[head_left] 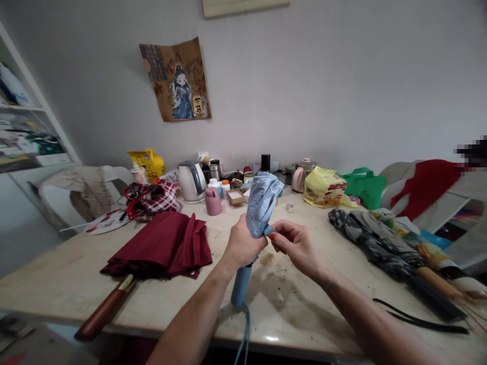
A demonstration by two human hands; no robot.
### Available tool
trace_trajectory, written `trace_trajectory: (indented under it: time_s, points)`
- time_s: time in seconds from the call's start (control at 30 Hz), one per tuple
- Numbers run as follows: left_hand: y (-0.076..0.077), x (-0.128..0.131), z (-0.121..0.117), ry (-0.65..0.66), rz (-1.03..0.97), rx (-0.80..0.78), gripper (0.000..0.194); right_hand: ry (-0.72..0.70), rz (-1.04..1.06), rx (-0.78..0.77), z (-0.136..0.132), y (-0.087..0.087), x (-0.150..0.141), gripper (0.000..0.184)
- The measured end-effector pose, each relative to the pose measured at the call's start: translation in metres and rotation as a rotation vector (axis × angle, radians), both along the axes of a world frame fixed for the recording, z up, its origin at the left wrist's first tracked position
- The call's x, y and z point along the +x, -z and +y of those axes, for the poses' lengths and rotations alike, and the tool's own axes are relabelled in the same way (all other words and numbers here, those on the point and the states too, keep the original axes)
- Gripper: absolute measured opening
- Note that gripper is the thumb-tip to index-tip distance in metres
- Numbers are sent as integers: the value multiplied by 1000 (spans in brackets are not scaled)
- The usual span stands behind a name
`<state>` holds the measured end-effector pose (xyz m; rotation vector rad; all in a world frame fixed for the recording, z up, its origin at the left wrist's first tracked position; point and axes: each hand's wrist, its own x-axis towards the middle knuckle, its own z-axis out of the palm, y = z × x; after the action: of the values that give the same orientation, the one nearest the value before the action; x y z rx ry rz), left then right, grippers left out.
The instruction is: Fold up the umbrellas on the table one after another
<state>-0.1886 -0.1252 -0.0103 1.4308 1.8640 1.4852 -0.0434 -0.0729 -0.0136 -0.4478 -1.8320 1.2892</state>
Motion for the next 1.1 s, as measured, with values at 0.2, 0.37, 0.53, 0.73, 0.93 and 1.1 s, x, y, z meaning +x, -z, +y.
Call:
trace_trajectory:
  time_s: [0.2,0.37,0.53,0.73,0.93,1.1]
  points:
    - [1,-1,-1,-52,132,24,39,114,-27,-2,-2,0,-4,22]
    - [4,5,-1,-86,202,22,46,228,-49,40,0,7,-9,19]
    - [14,7,2,-133,265,14,48,258,-90,140,-5,12,-8,15]
    - [20,15,-1,59,286,75,40,23,-13,308,-25,5,1,36]
    - [12,11,7,5,-93,128,28,293,337,109,-4,3,1,22]
    - [17,-7,20,-34,-691,339,30,46,-201,118,-1,24,-16,74]
